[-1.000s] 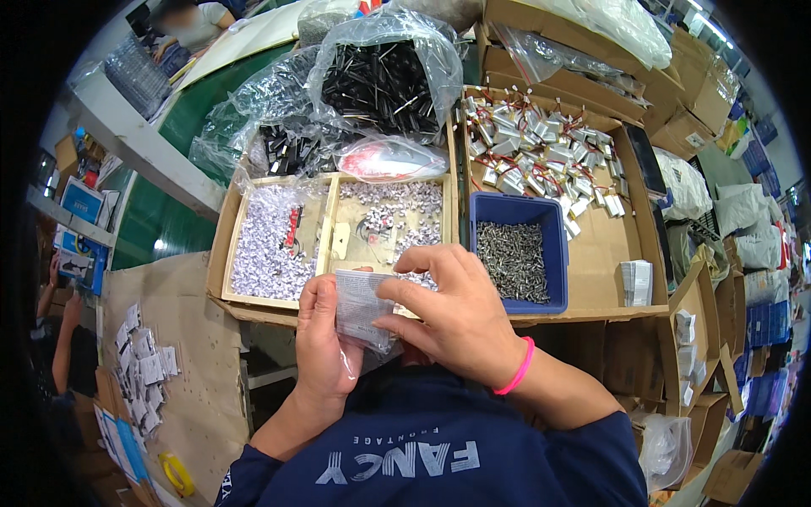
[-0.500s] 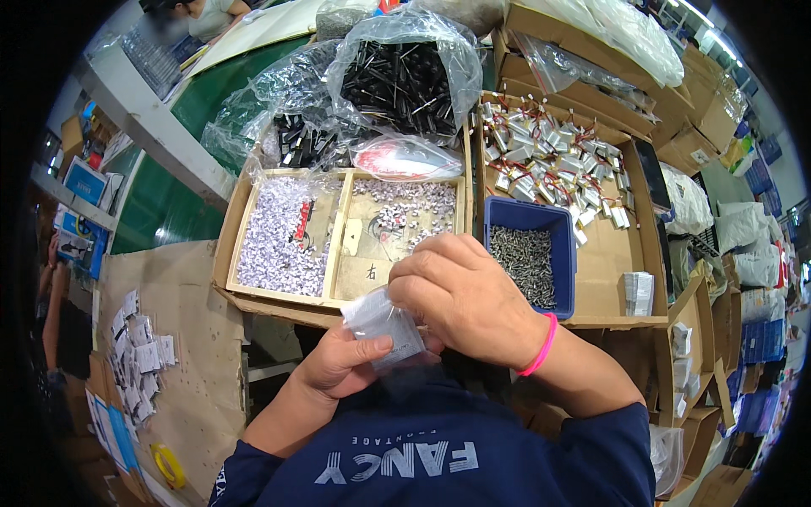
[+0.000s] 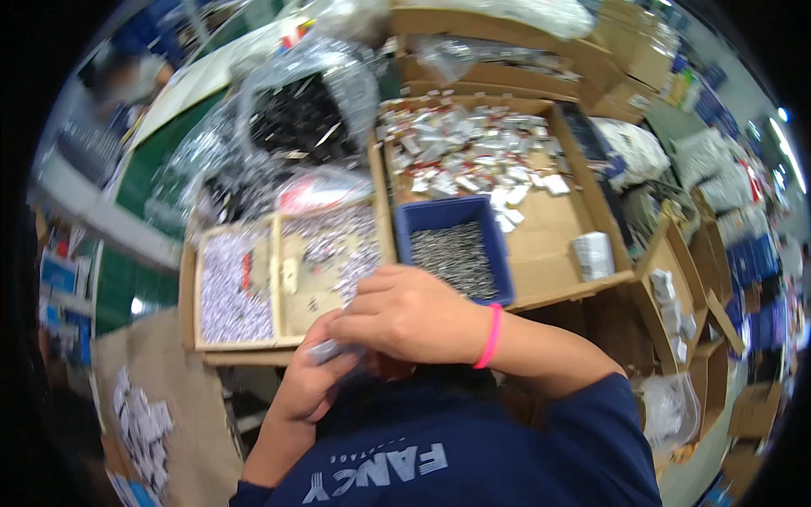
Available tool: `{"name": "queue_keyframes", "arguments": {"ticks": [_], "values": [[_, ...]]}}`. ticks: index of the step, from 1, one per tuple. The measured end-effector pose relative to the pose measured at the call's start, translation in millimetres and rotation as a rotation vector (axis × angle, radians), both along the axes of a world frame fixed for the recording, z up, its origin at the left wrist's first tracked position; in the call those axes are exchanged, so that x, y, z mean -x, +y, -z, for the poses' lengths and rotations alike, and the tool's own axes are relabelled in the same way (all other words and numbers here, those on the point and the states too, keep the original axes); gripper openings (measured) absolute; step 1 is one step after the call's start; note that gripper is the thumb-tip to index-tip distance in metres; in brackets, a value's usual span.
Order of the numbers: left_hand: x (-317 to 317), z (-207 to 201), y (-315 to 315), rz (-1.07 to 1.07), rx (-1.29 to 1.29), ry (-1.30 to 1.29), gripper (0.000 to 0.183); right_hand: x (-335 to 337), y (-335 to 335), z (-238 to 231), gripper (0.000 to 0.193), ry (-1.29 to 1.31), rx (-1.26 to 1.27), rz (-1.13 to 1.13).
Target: The person assembles small electronic components by hand, picking items from trays and placing them into clear plastic bags. The person repeatedly handles small metallic parts and wires, organizing them into individual packages on a cluttered workbench.
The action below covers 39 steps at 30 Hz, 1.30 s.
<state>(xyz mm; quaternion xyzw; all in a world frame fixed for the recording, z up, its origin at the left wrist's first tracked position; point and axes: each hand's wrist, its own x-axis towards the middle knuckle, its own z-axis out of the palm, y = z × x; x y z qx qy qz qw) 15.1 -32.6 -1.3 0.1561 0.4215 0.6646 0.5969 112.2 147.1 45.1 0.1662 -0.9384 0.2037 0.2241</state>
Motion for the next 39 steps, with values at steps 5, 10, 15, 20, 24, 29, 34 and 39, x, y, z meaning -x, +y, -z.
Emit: {"name": "queue_keyframes", "arguments": {"ticks": [5,10,15,20,24,29,34,39], "values": [[-4.9,-2.5,11.1,0.073,-0.063,0.083,0.044,-9.5,7.9,1.7,0.014,0.016,0.173,-0.011],[-9.0,-8.9,22.5,0.116,-0.013,0.0,0.041,-22.7,12.5,2.5,0.011,0.047,0.274,-0.035],[-18.7,-11.8,30.1,0.159,-0.021,0.074,0.052,-39.6,17.8,1.2,0.011,-0.206,0.363,0.03],[-24.2,-12.0,34.1,0.202,-0.068,0.04,0.067,-44.3,21.7,-2.6,0.011,-0.037,0.388,0.004],[-24.8,-8.0,35.2,0.287,-0.067,-0.004,0.075,-54.7,29.0,-0.9,0.013,-0.26,0.44,0.008],[-23.0,-3.1,28.2,0.233,-0.055,0.023,0.072,-64.4,89.5,10.5,0.017,-0.038,0.497,0.416],[-19.8,-0.5,25.7,0.189,-0.054,0.006,0.067,-71.0,159.2,31.2,0.028,-0.336,0.196,0.989],[-21.4,-0.3,28.9,0.179,-0.052,-0.041,0.065,-54.8,161.6,47.4,0.036,-0.45,0.027,1.044]]}}
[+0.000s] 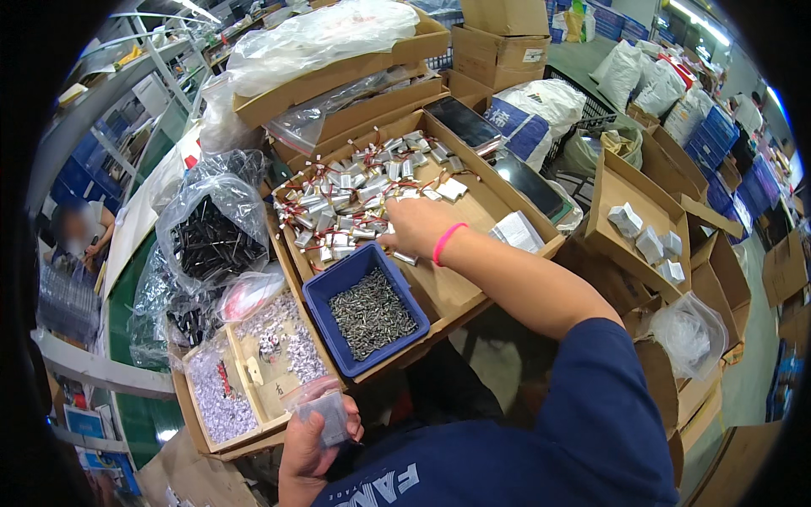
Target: The person assembles small electronic components by hand, picking items from trays and placing them into clear plastic bags. The person repeatedly handles small metallic parts and wires, organizing them into individual packages on a cluttered workbench.
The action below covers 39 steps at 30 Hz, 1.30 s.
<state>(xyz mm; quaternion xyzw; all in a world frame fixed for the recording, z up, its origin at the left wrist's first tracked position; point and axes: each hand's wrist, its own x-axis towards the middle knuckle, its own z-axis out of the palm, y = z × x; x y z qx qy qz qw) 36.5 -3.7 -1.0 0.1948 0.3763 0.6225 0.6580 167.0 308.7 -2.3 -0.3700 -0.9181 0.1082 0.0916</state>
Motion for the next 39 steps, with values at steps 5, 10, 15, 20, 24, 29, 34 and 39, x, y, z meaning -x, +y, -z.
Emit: {"name": "queue_keyframes", "arguments": {"ticks": [5,10,15,20,24,29,34,39], "values": [[2.8,-0.4,-0.2,-0.023,0.002,0.007,0.064,5.0,3.6,-2.2,0.034,-0.109,0.037,-0.014],[5.8,3.6,-6.5,-0.056,0.032,0.042,0.062,-6.2,6.6,-2.0,0.03,-0.125,0.038,-0.028],[10.0,7.1,-11.1,-0.069,0.027,0.039,0.061,-22.3,18.9,-12.9,0.031,-0.077,0.125,0.147],[14.0,10.0,-14.6,-0.098,-0.014,-0.01,0.058,-34.8,39.9,-23.5,0.03,0.105,0.389,0.269],[16.3,13.0,-17.7,-0.097,-0.046,-0.062,0.055,-27.7,44.7,-18.7,0.029,-0.032,0.438,0.337],[19.7,14.9,-24.0,-0.109,-0.05,-0.06,0.054,-11.7,38.0,-4.2,0.034,-0.046,0.165,0.266],[21.2,14.2,-27.1,-0.121,-0.056,-0.077,0.052,-9.9,39.1,2.6,0.043,-0.074,0.16,0.268],[21.4,13.5,-31.8,-0.142,-0.055,-0.072,0.051,-32.6,40.5,-10.7,0.042,-0.128,0.288,0.272]]}}
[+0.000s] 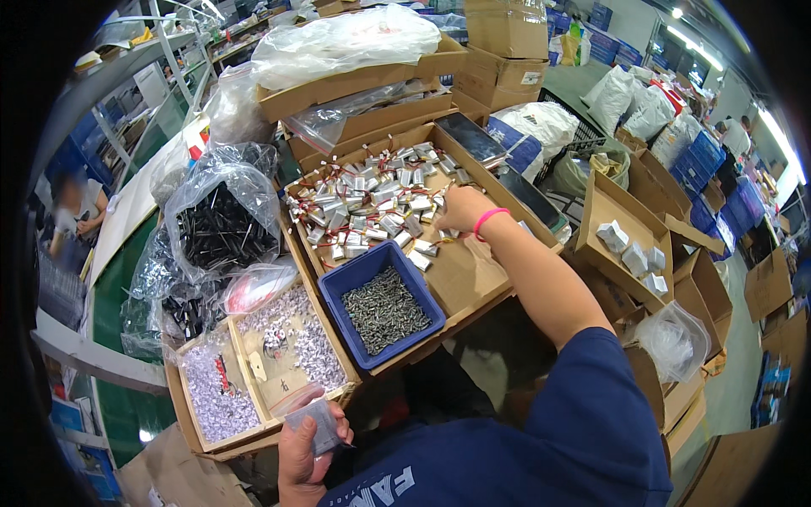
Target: The person assembles small electronic components by hand, picking items from trays and placing them into clear plastic bags. The person repeatedly handles small metallic parts and wires, organizing them into individual packages on a cluttered workbench.
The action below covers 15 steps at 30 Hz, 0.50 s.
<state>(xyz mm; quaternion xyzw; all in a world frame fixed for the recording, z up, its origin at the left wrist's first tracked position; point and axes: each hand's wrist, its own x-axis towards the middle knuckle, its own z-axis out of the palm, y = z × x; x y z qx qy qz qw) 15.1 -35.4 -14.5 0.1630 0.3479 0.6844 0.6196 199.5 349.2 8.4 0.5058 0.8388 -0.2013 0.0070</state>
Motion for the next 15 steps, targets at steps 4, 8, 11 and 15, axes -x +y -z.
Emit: {"name": "queue_keyframes", "arguments": {"ticks": [4,8,11,15], "values": [[-0.4,1.8,-0.2,0.01,0.0,0.005,0.05,-19.4,-1.8,-11.5,0.025,0.084,-0.171,-0.224],[-4.3,2.6,3.1,0.023,0.007,0.011,0.05,-18.2,2.2,-9.7,0.016,-0.012,-0.226,-0.639],[-8.3,1.7,5.1,0.023,0.024,0.02,0.051,-12.5,6.6,-4.5,0.016,-0.005,-0.437,-0.93],[-11.7,-0.8,8.1,0.015,-0.005,0.097,0.056,-7.6,12.6,-4.8,0.011,-0.193,-0.386,-0.924]]}}
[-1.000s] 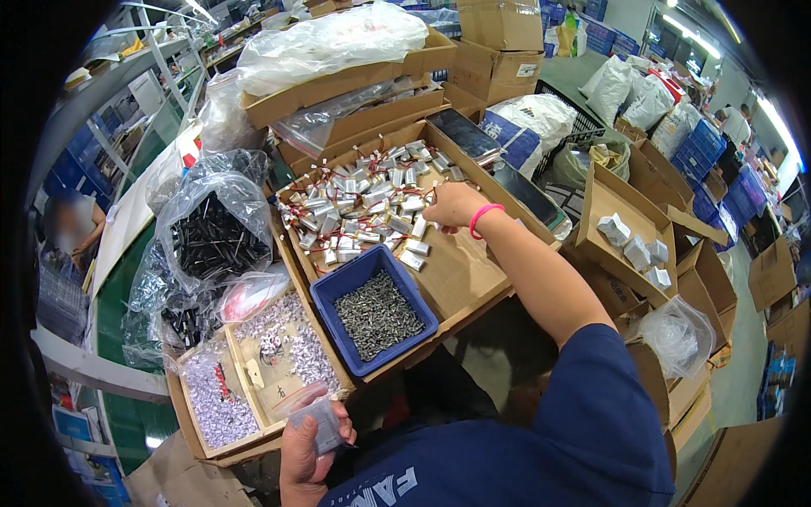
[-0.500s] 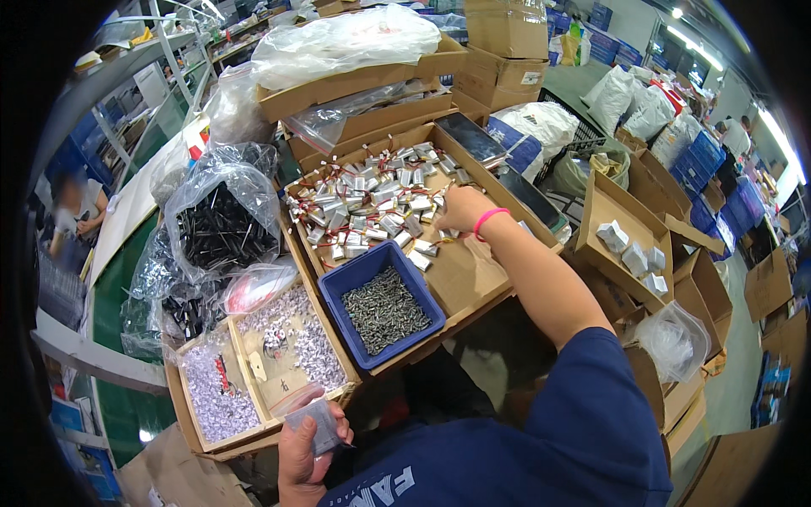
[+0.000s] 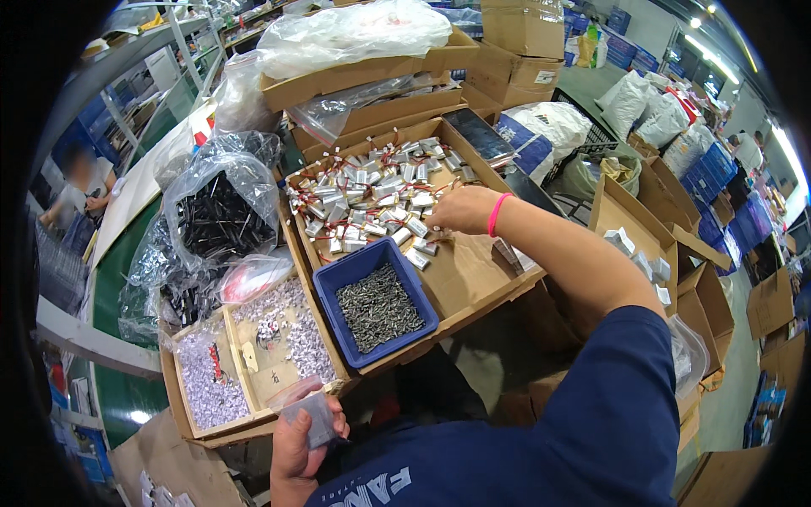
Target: The person assembles small electronic components by hand, picking items from trays and placing them into clear plastic bags. The person repeatedly handles small metallic parts and wires, organizing them into individual packages on a cluttered workbench.
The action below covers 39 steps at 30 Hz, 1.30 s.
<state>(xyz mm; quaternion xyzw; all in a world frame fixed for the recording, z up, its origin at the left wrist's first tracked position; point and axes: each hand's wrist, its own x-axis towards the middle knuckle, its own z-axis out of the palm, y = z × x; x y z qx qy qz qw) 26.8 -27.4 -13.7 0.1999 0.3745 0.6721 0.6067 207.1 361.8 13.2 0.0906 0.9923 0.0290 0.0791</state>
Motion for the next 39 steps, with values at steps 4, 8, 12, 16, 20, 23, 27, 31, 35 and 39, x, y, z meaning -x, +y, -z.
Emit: {"name": "queue_keyframes", "arguments": {"ticks": [4,8,12,16,20,23,27,31,35,39], "values": [[-0.2,-4.7,1.5,-0.117,-0.118,-0.079,0.07,-5.3,-0.8,-5.6,0.017,-0.113,0.049,-0.001],[7.9,-9.5,0.7,-0.238,-0.057,-0.069,0.08,-14.1,-12.0,0.1,0.02,-0.038,0.11,0.244],[16.4,-9.7,-1.5,-0.281,-0.069,0.092,0.071,-25.5,-16.9,4.2,0.022,0.202,0.295,0.371],[23.7,-4.4,-4.3,-0.333,-0.125,0.175,0.069,-23.9,-27.3,-4.5,0.03,0.361,0.553,0.647],[32.3,-1.7,-10.1,-0.258,-0.184,0.067,0.067,13.1,-71.2,-26.4,0.03,0.789,1.061,0.534],[35.1,-4.1,-11.3,-0.208,-0.16,0.113,0.066,49.0,-124.6,-45.3,0.03,0.813,1.26,0.195],[34.2,-7.9,-11.8,-0.127,-0.131,0.192,0.067,94.2,-193.0,-55.6,0.024,0.692,1.438,0.019],[35.1,-9.4,-21.6,-0.166,-0.163,0.127,0.068,128.7,-221.1,-56.6,0.023,0.555,1.489,-0.072],[37.9,-9.7,-33.3,-0.192,-0.035,0.228,0.057,140.2,-225.7,-52.2,0.02,0.492,1.359,-0.15],[40.2,-11.2,-34.0,-0.155,0.047,0.258,0.045,144.6,-227.2,-47.7,0.02,0.506,1.311,-0.154]]}}
